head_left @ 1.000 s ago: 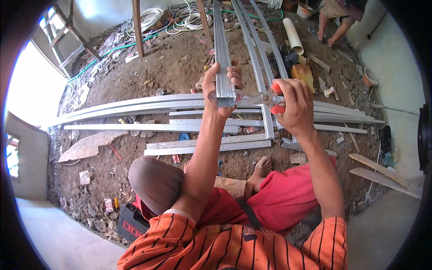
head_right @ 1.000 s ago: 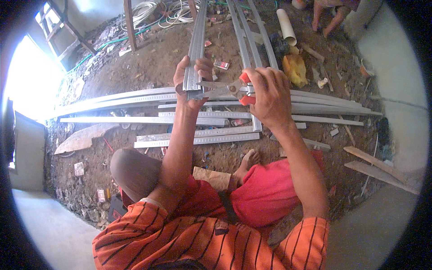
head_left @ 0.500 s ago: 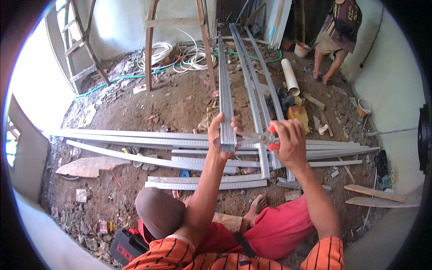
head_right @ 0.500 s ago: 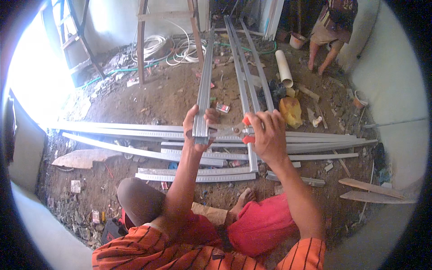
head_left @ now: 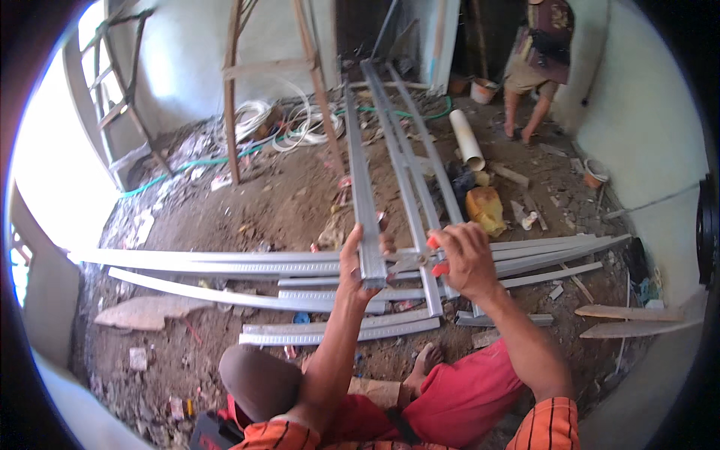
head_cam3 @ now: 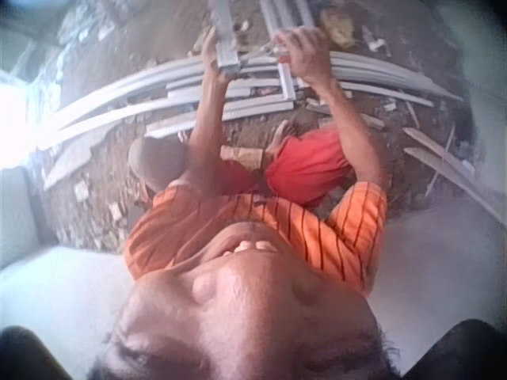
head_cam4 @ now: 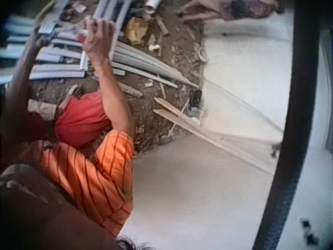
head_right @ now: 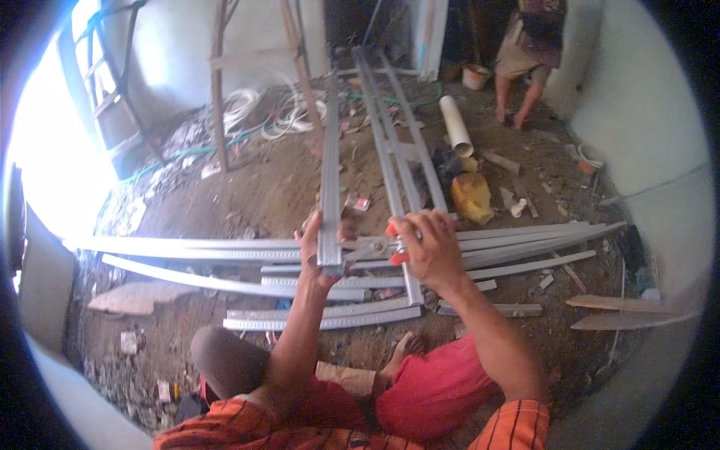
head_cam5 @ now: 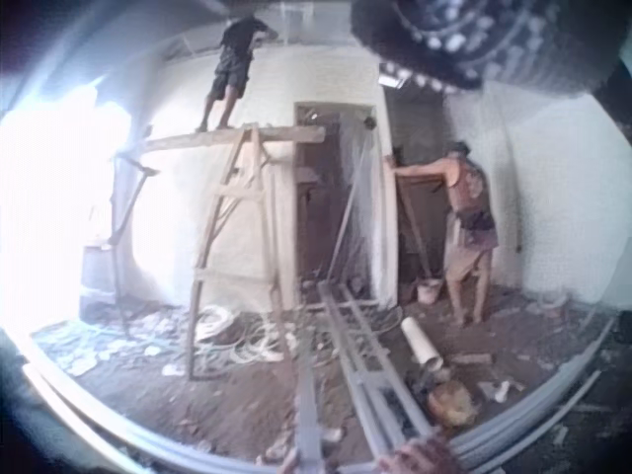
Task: The person sits on the floor and uses red-handled tin snips to cut long silver metal studs into shorter pieces. The person repeatedly picks up a stud, positions the snips, and cuts the metal, placing the cut pieces aside.
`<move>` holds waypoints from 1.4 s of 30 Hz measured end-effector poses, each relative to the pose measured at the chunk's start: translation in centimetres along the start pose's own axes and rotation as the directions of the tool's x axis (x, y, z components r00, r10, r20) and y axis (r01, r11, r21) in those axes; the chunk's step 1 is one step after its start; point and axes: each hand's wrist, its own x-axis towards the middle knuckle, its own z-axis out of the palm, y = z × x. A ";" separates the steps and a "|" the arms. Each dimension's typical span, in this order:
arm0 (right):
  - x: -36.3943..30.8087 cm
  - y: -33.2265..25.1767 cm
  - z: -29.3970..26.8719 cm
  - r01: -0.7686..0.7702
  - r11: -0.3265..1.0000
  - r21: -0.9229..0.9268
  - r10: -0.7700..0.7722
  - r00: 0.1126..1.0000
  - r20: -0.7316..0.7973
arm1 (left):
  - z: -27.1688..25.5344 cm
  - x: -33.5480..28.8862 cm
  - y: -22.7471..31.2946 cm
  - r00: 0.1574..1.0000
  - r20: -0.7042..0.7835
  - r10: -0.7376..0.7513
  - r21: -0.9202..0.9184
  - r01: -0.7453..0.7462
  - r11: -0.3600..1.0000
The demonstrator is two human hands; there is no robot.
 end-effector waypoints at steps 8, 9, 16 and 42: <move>0.1 1.5 -1.0 -0.094 0.994 0.058 0.100 0.989 -0.109 | 4.8 0.5 0.3 0.998 0.037 0.058 0.027 -0.059 0.998; -0.1 2.1 -0.6 -0.112 0.991 0.067 0.120 0.984 -0.132 | 5.1 1.1 0.5 0.991 0.102 0.090 0.081 -0.099 0.992; 0.4 0.4 -1.2 -0.319 0.911 0.261 0.373 0.908 -0.192 | 9.8 5.1 1.4 0.989 0.140 0.045 0.201 -0.073 0.977; 2.5 -5.6 0.2 -0.408 0.822 0.397 0.459 0.888 -0.037 | 9.4 2.7 2.9 0.998 0.056 0.026 0.284 -0.041 0.958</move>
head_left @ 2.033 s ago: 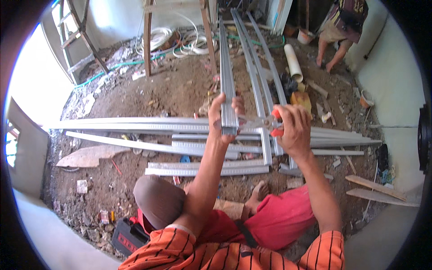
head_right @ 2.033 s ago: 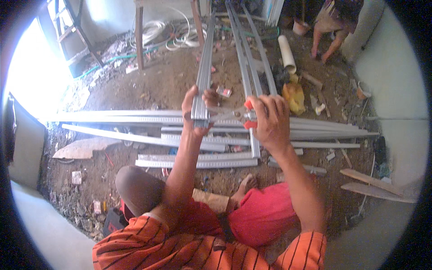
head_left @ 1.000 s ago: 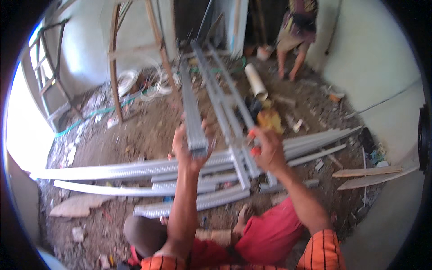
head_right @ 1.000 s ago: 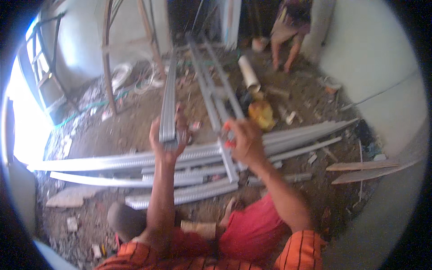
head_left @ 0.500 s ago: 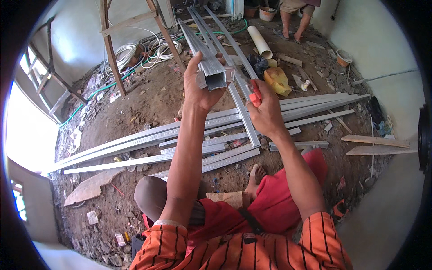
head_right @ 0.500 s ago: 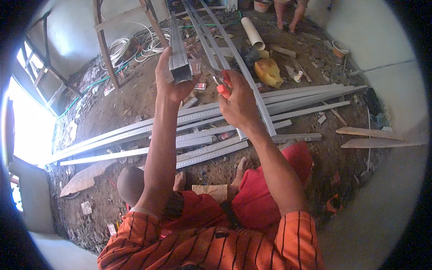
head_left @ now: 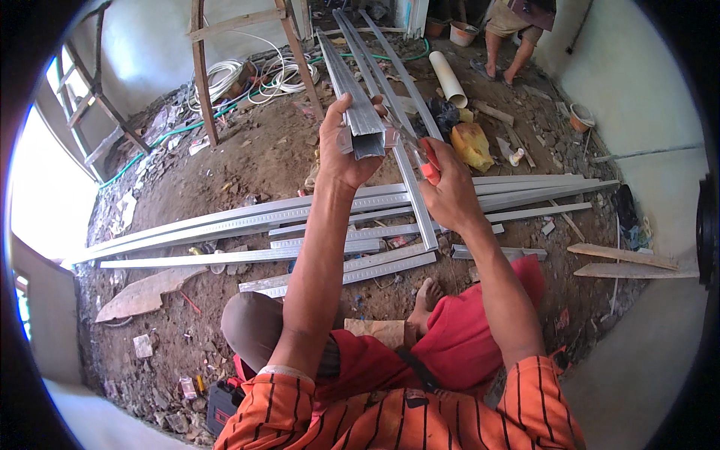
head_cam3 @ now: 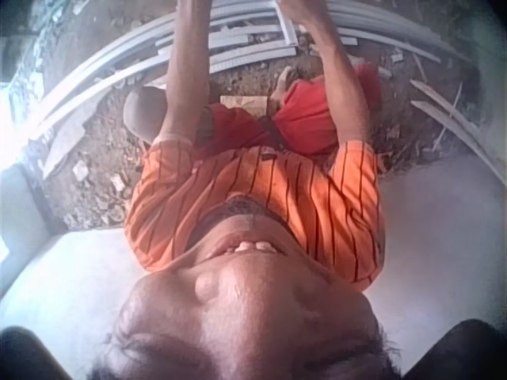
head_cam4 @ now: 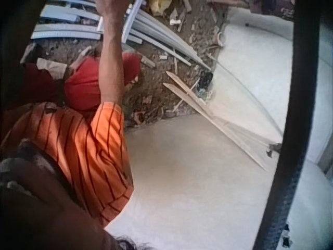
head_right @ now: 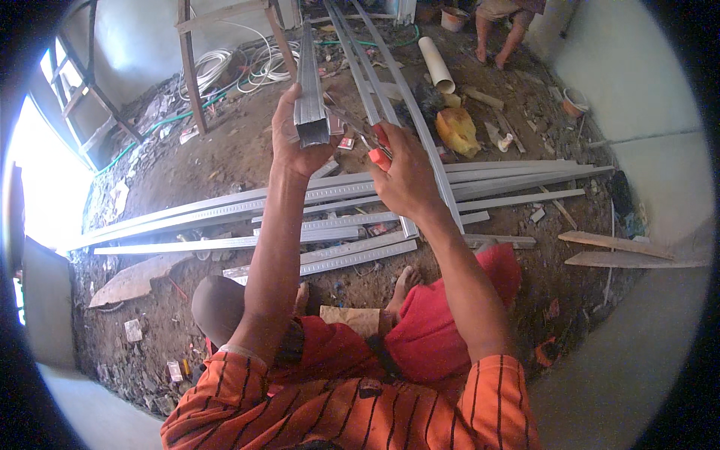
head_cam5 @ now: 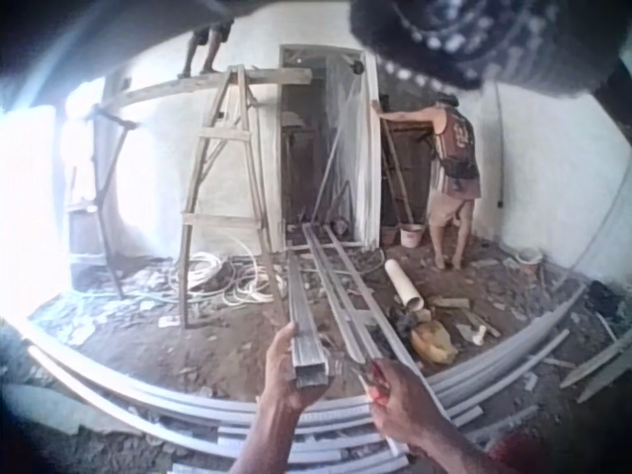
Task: The person sits on the floor and uses red-handled tin snips to cut long silver metal studs into shorter pieces. The person repeatedly picks up a stud, positions the snips, and cuts the metal, placing the cut pieces aside.
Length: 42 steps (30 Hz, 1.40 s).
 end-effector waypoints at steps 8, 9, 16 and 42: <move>0.6 0.0 -0.6 -0.107 0.994 0.033 0.101 0.985 0.142 | -0.1 -0.2 -0.2 0.999 -0.047 0.028 0.020 -0.027 0.999; 0.6 0.0 -0.5 -0.142 0.989 0.043 0.134 0.978 0.161 | 0.1 -0.2 -0.3 0.999 -0.047 0.026 0.009 -0.025 1.000; 0.0 -0.3 3.8 -0.173 0.861 0.478 0.195 0.981 0.005 | 0.0 0.8 -0.2 0.999 0.046 -0.016 -0.014 0.017 1.000; -2.2 0.3 8.7 -0.171 0.800 0.575 0.305 0.941 -0.145 | 0.8 0.7 -1.0 0.994 -0.046 -0.104 0.215 0.112 0.970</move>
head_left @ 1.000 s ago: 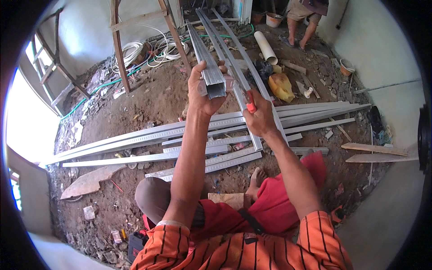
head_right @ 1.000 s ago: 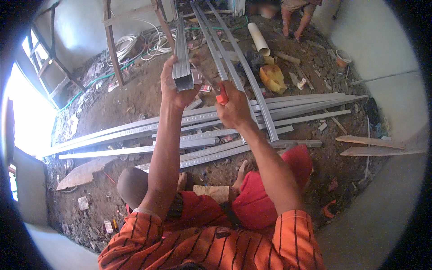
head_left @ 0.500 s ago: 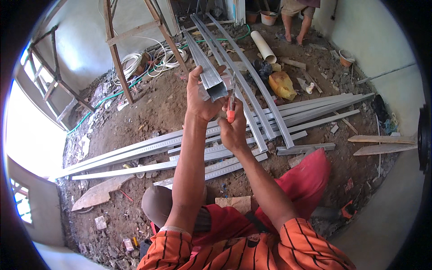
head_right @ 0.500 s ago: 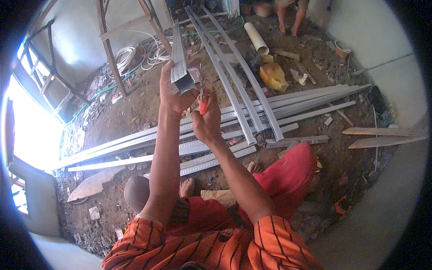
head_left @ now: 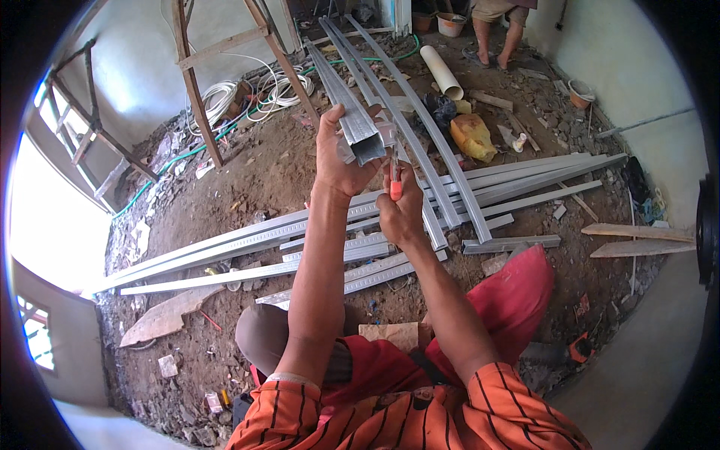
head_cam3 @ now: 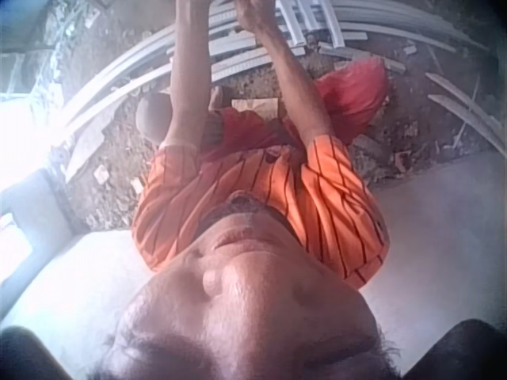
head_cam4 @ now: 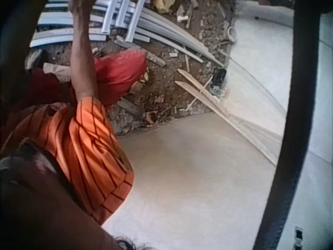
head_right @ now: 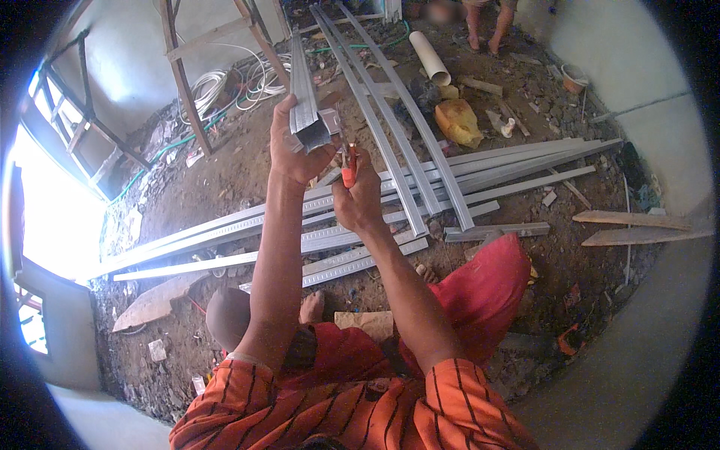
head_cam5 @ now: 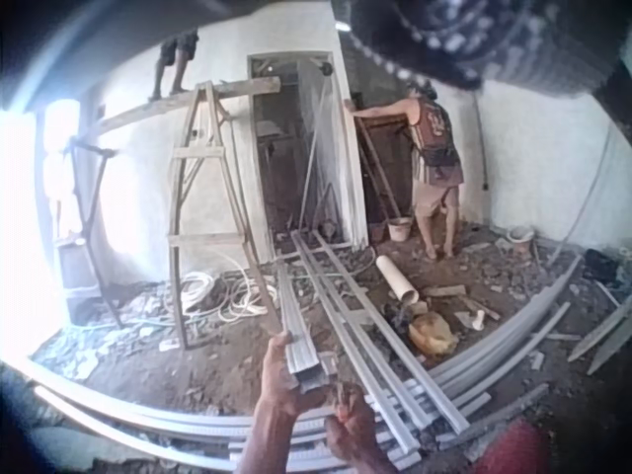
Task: The person sits on the floor and uses red-handled tin snips to cut long silver metal studs into shorter pieces. The person repeatedly picks up a stud, positions the snips, and cuts the metal, placing the cut pieces aside.
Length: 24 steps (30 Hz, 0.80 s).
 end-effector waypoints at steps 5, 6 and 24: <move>-0.2 1.8 1.5 0.001 0.966 0.258 0.006 1.000 -0.029 | 0.0 0.6 -0.5 0.999 -0.041 0.012 0.005 -0.012 1.000; -0.4 1.8 2.0 -0.018 0.959 0.285 0.026 0.999 -0.024 | -0.1 0.5 -0.4 0.998 -0.054 0.024 0.014 -0.023 1.000; 1.1 -0.8 -1.5 0.122 0.991 -0.060 -0.118 0.991 0.057 | -0.3 0.0 0.7 0.996 -0.071 0.046 -0.092 -0.052 0.994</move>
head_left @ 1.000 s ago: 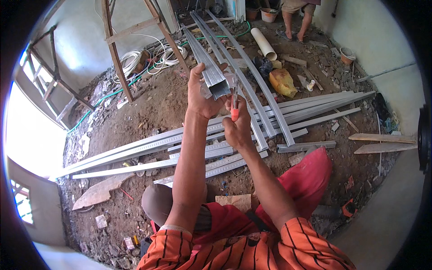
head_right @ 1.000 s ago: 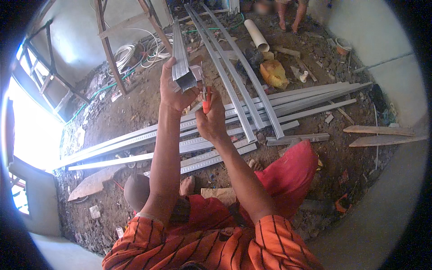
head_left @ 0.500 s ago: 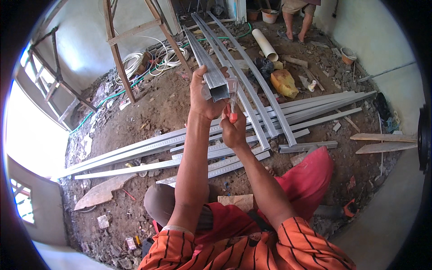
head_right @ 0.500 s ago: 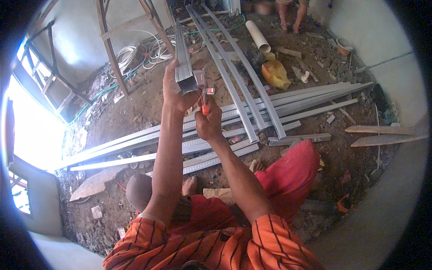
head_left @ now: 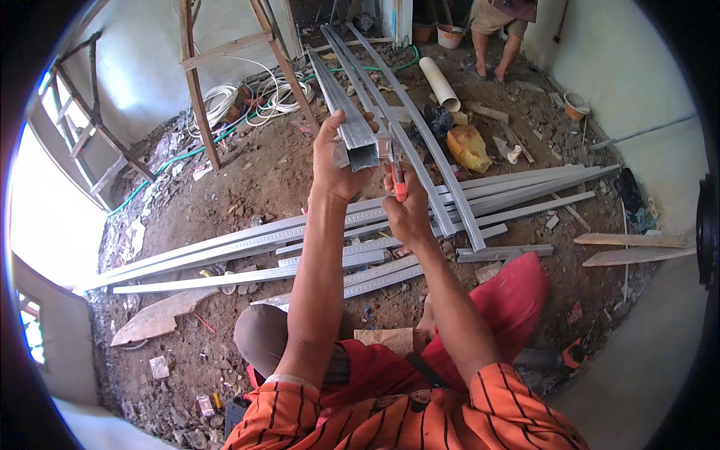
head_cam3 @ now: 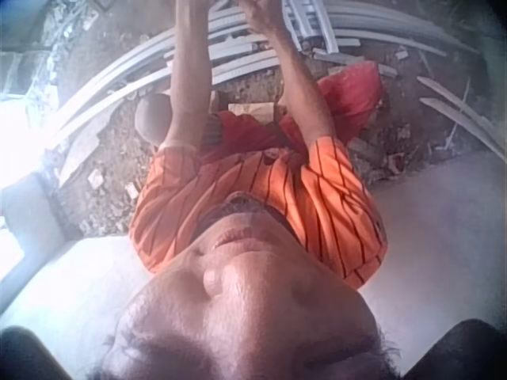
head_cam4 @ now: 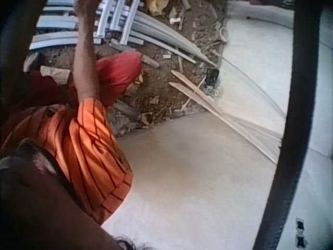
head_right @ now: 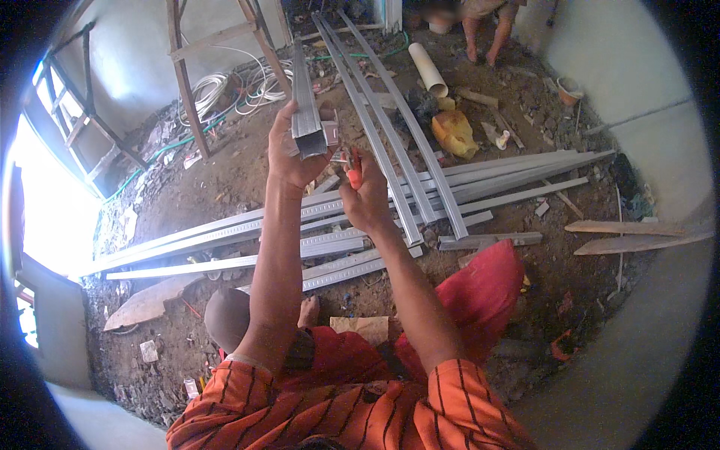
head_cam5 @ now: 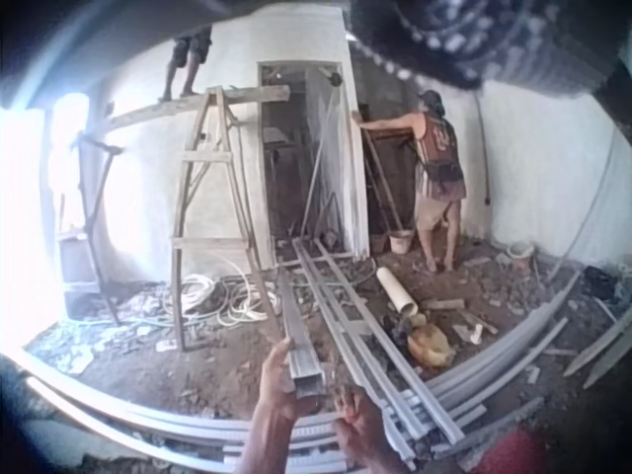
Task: The person sits on the floor and uses red-handled tin snips to cut long silver metal studs into shorter pieces. The person repeatedly picks up a stud, positions the snips, and cuts the metal, placing the cut pieces aside.
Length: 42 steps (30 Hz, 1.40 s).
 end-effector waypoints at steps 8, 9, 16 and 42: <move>0.0 -0.5 -1.0 -0.115 0.993 0.013 0.112 0.984 0.142 | -0.4 -0.4 -0.2 0.998 0.048 0.030 0.003 -0.030 1.000; 0.0 -0.8 -1.0 -0.151 0.987 0.045 0.142 0.976 0.168 | -0.4 -0.3 -0.2 0.998 0.049 0.031 0.013 -0.031 0.999; -0.9 0.0 0.6 -0.195 0.916 0.351 0.138 0.974 0.182 | -0.5 -0.2 -0.4 0.998 0.052 0.034 -0.018 -0.033 0.999; -2.9 1.0 3.5 -0.260 0.810 0.526 0.304 0.953 0.003 | -2.2 1.1 -1.4 0.986 0.041 -0.162 0.034 0.161 0.986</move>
